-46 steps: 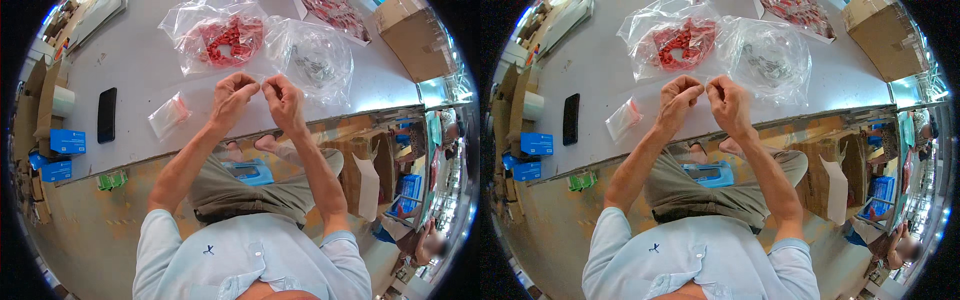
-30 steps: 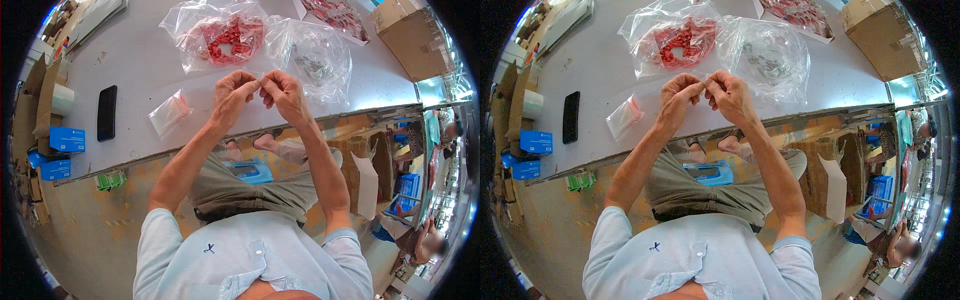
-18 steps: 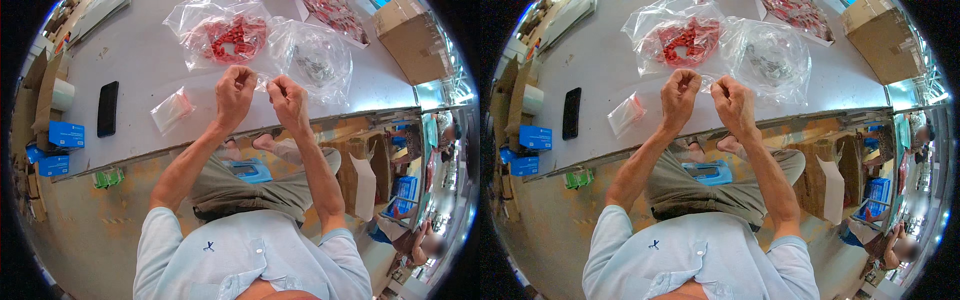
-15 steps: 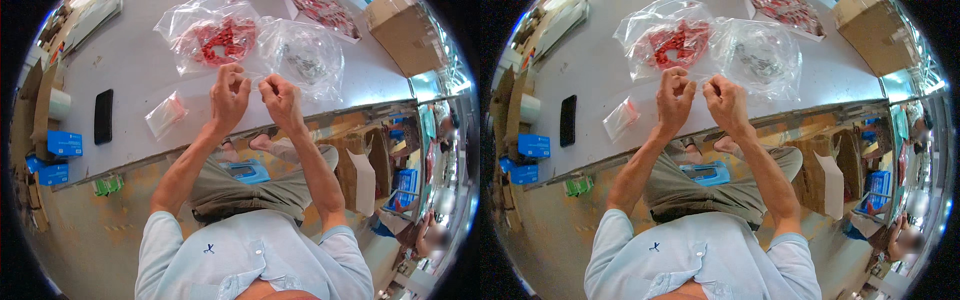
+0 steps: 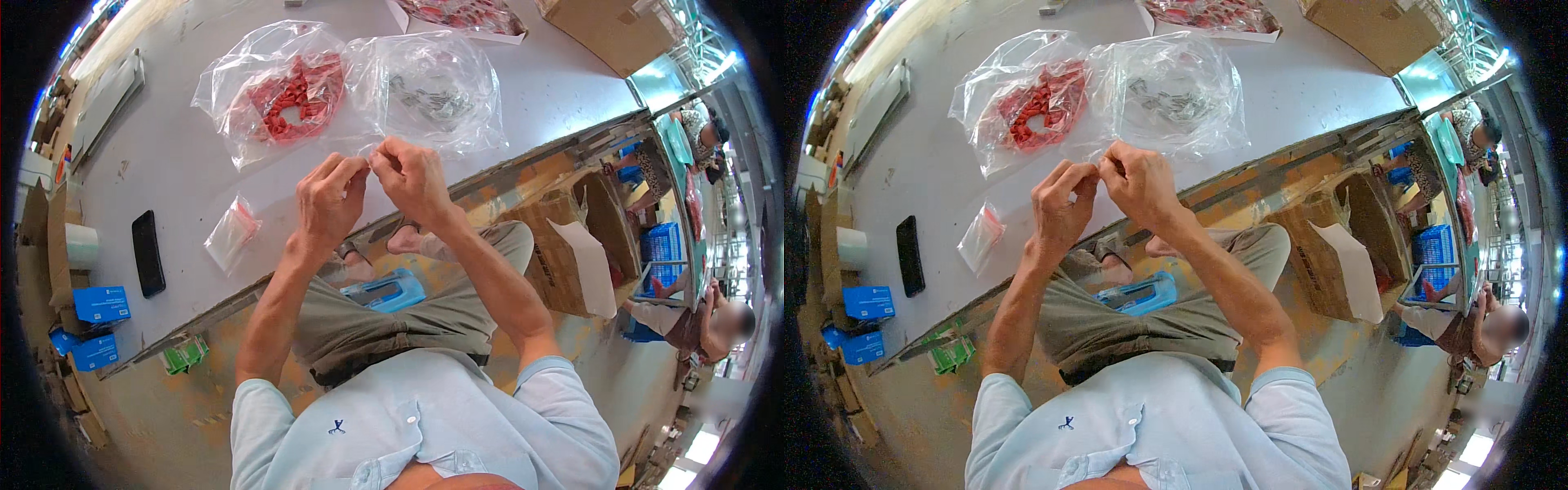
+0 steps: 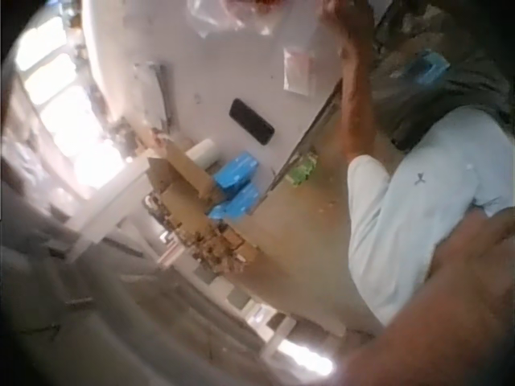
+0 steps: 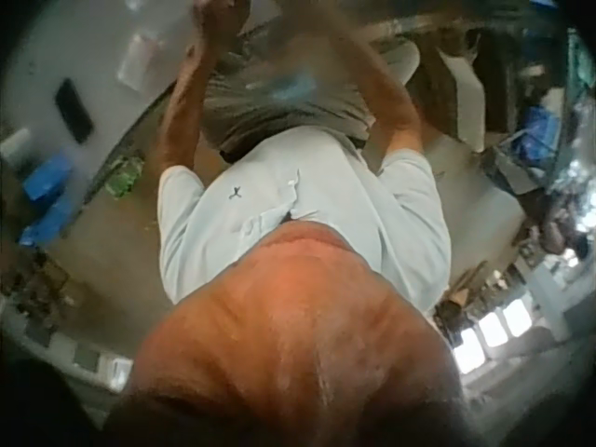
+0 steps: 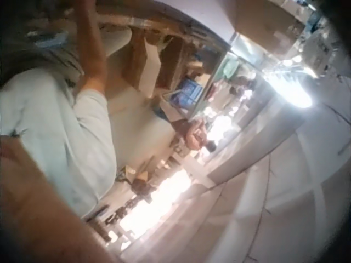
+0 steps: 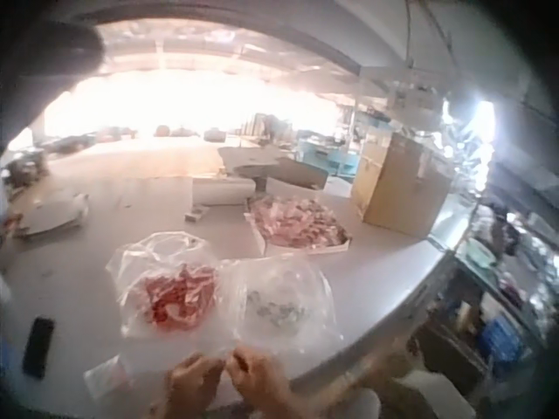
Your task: Manually placing small red and white plastic components into small transparent plastic bags.
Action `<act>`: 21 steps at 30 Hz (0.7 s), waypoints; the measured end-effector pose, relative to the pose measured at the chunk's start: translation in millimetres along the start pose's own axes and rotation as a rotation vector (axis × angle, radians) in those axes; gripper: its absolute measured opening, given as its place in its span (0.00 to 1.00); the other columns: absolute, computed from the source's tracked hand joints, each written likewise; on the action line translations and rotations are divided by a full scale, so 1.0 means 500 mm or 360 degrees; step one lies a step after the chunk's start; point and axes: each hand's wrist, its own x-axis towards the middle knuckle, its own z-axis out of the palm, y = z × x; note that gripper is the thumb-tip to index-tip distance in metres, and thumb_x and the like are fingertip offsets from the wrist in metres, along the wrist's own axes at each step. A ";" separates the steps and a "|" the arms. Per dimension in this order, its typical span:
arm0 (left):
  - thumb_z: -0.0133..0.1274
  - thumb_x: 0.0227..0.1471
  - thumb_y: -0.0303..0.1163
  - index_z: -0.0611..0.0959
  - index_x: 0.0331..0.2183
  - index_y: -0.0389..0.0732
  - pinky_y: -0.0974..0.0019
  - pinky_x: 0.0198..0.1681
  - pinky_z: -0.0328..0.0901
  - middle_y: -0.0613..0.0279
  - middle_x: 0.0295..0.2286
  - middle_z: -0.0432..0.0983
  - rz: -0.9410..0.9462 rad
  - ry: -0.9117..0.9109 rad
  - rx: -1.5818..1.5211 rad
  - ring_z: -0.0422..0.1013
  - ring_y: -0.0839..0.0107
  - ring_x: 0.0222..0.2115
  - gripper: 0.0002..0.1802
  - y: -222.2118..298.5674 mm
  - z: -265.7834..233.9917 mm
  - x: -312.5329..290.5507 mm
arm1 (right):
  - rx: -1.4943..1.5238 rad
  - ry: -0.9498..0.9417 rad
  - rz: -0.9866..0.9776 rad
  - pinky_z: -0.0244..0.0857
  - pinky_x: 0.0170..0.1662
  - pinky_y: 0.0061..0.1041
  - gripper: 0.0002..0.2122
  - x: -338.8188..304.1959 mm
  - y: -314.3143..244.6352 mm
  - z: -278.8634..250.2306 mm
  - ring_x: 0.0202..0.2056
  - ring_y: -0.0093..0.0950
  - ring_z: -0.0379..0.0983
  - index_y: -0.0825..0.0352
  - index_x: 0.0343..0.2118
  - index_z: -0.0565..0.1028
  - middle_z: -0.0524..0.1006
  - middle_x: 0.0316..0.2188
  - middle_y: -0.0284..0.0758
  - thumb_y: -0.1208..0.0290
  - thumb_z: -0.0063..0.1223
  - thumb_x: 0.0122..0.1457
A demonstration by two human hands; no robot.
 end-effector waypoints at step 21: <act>0.61 0.52 0.20 0.85 0.36 0.34 0.70 0.36 0.72 0.61 0.28 0.83 -0.0461 -0.0182 -0.0712 0.77 0.77 0.29 0.06 -0.056 0.022 0.076 | -0.1170 -0.0729 -0.0027 0.73 0.48 0.36 0.11 0.309 0.220 -0.178 0.42 0.44 0.80 0.67 0.34 0.83 0.83 0.37 0.45 0.70 0.58 0.47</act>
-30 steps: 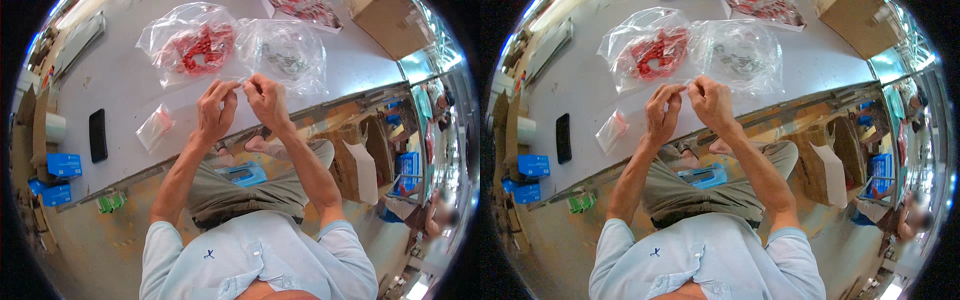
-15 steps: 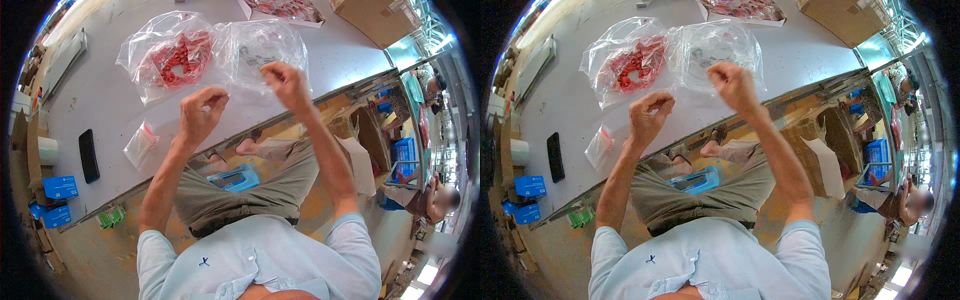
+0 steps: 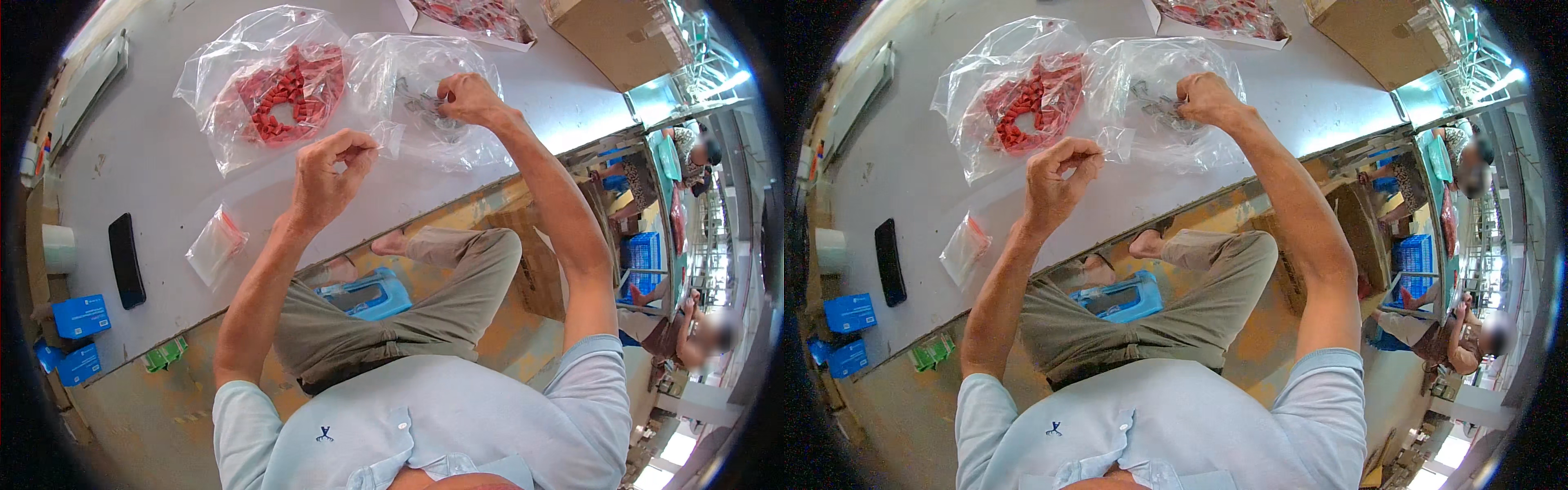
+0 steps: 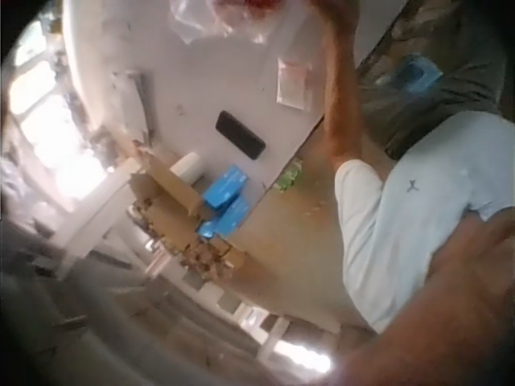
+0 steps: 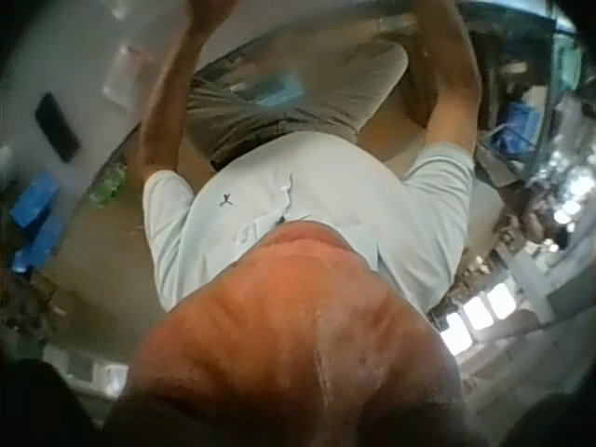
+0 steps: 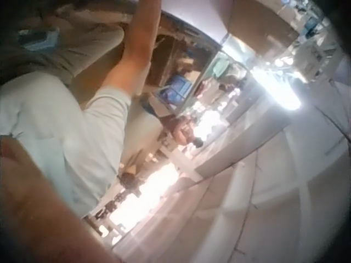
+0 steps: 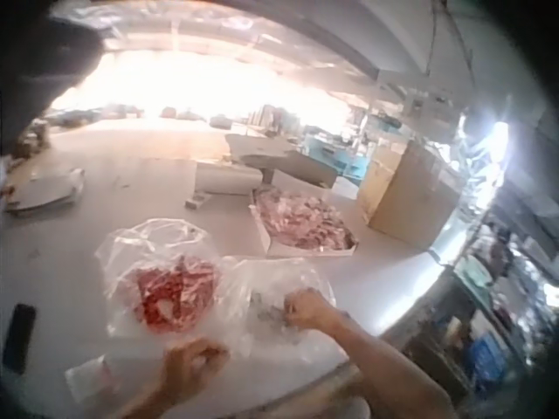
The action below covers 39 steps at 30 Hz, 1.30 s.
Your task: Manually placing small red and white plastic components into small transparent plastic bags.
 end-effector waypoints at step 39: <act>0.61 0.53 0.21 0.84 0.35 0.34 0.68 0.33 0.73 0.58 0.30 0.82 0.0216 0.0070 0.0277 0.78 0.72 0.28 0.05 0.013 -0.006 0.010 | 0.2001 -0.0103 0.0402 0.58 0.19 0.14 0.07 -0.030 0.036 0.012 0.19 0.14 0.68 0.67 0.38 0.79 0.80 0.26 0.31 0.69 0.59 0.63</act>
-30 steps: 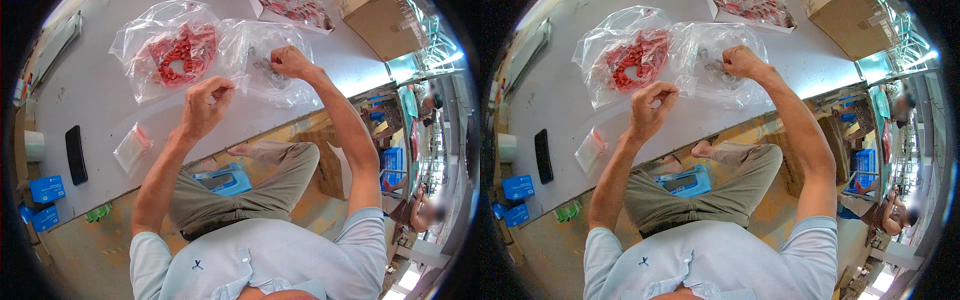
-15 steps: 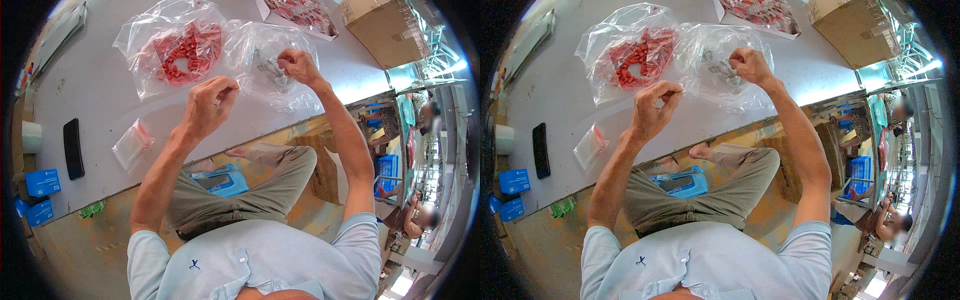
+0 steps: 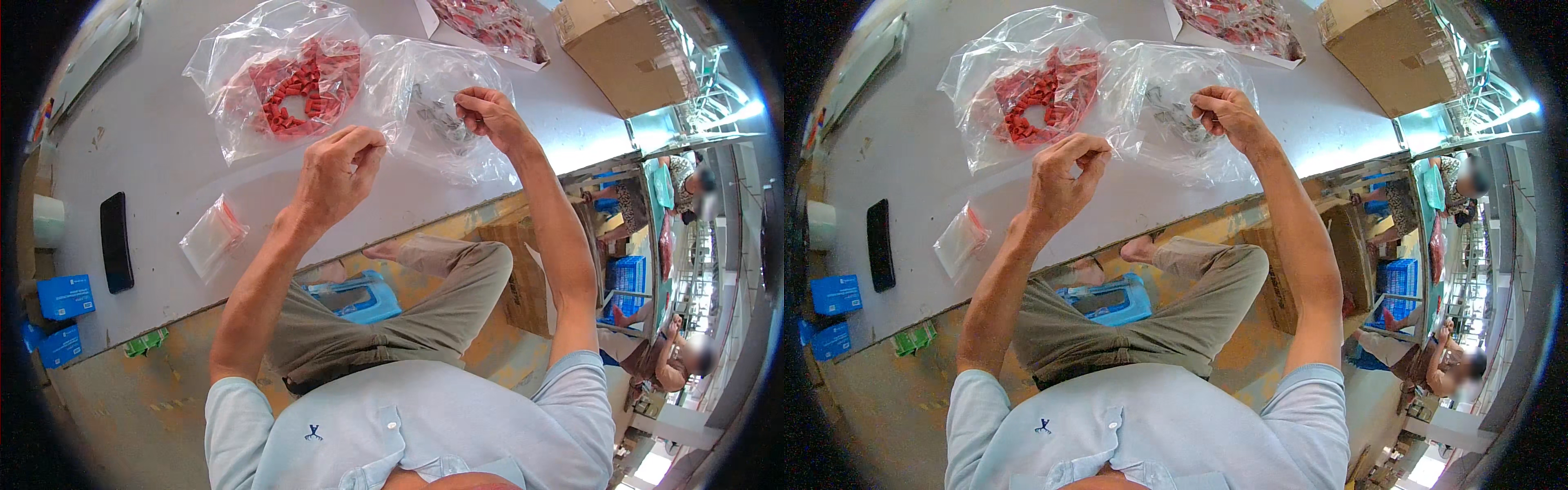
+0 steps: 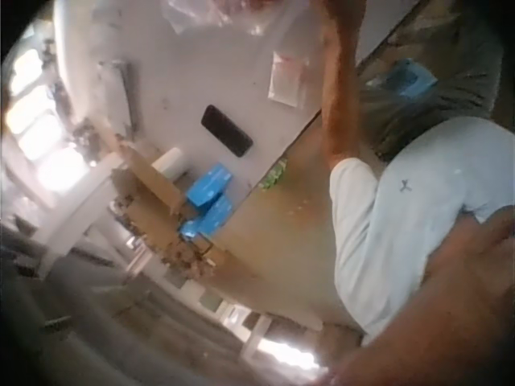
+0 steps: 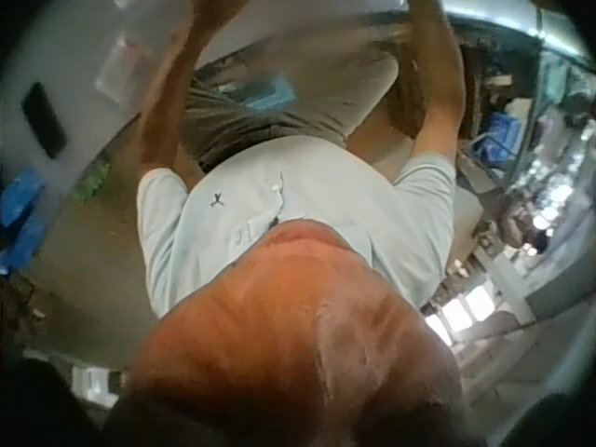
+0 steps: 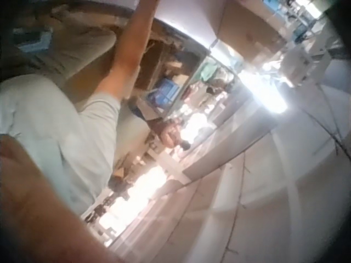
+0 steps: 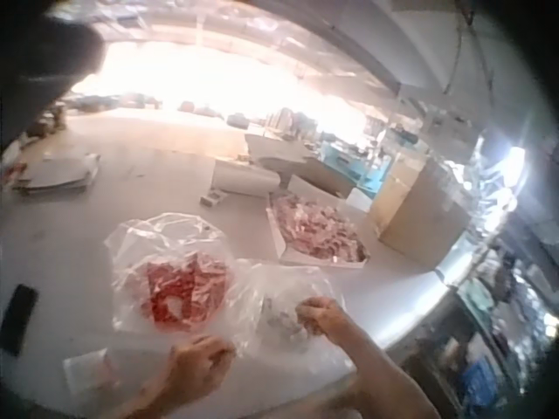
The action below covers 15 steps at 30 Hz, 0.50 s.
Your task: Manually placing small red and white plastic components into small transparent plastic bags.
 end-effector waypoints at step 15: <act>0.60 0.52 0.18 0.84 0.36 0.34 0.66 0.32 0.74 0.55 0.30 0.82 0.0041 0.0057 0.0044 0.80 0.68 0.30 0.06 0.000 -0.005 -0.004 | 0.0023 -0.0077 -0.0546 0.56 0.26 0.13 0.07 -0.125 -0.057 0.253 0.25 0.10 0.63 0.68 0.41 0.81 0.75 0.24 0.22 0.71 0.61 0.64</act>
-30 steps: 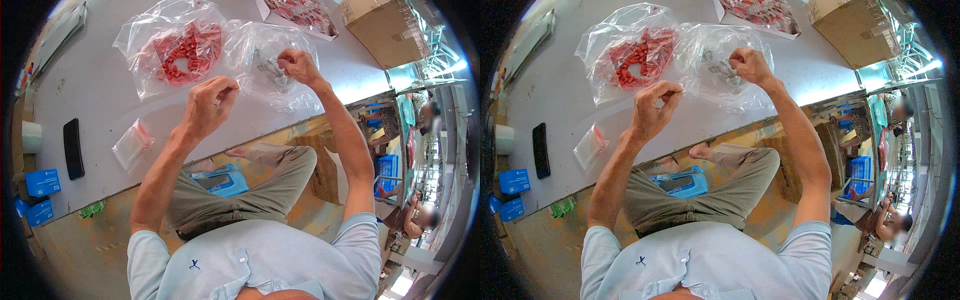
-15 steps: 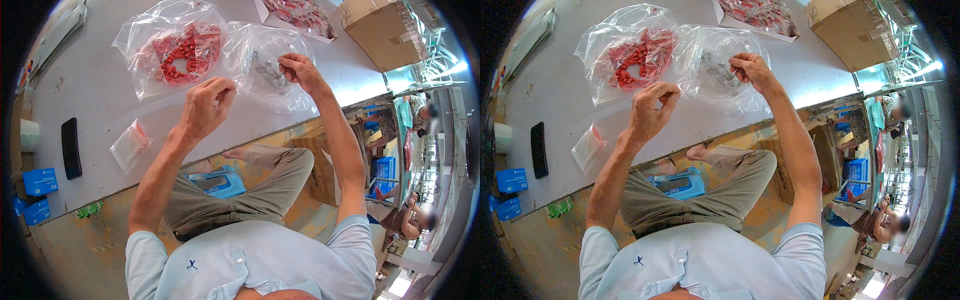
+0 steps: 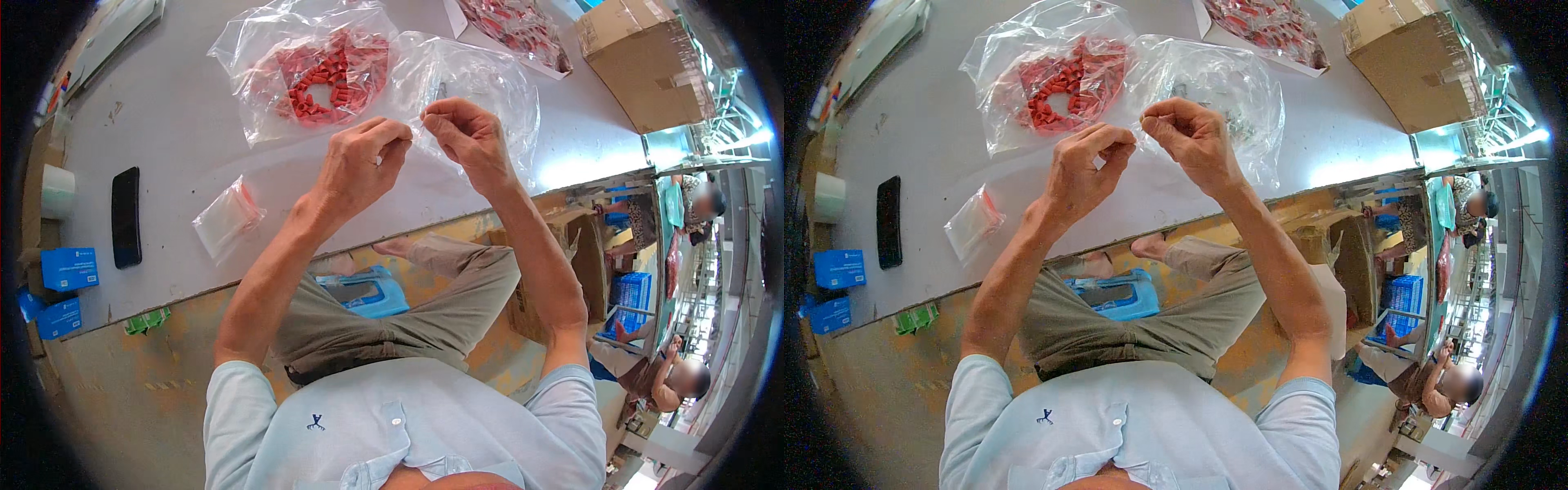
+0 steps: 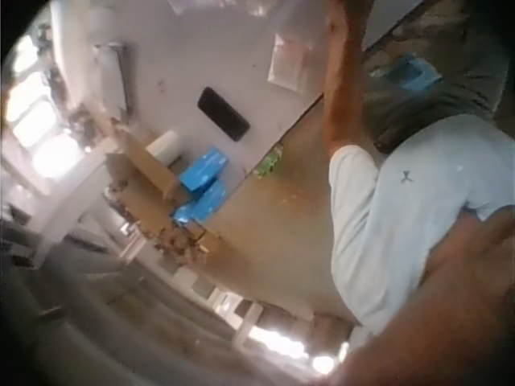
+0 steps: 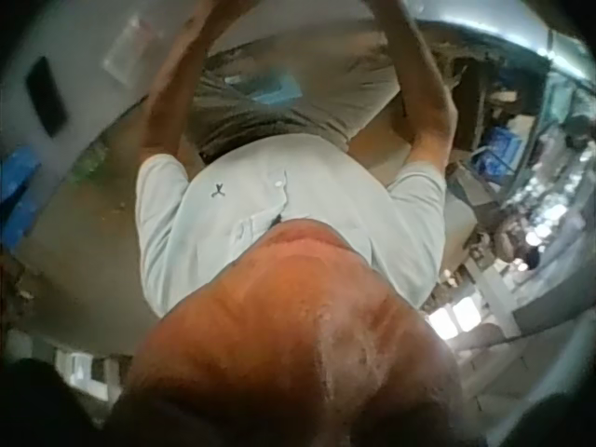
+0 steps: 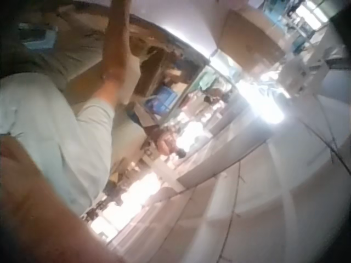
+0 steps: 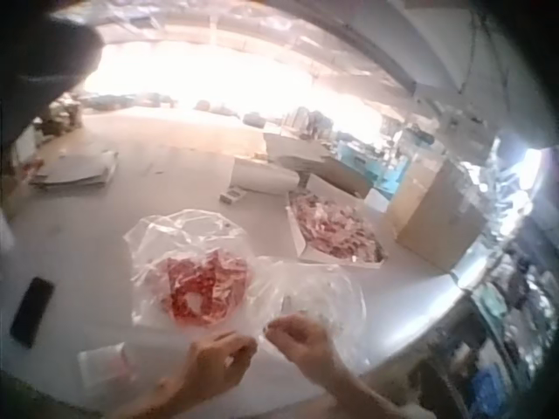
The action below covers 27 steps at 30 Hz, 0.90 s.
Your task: Manually placing small red and white plastic components into small transparent plastic bags.
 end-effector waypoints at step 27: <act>0.58 0.58 0.21 0.83 0.37 0.34 0.73 0.33 0.71 0.66 0.28 0.79 -0.0623 -0.0101 -0.0820 0.75 0.78 0.29 0.04 -0.009 -0.022 0.021 | -0.1316 0.0346 -0.0266 0.73 0.36 0.30 0.09 0.054 0.078 -0.180 0.29 0.30 0.79 0.69 0.38 0.83 0.82 0.28 0.38 0.70 0.61 0.59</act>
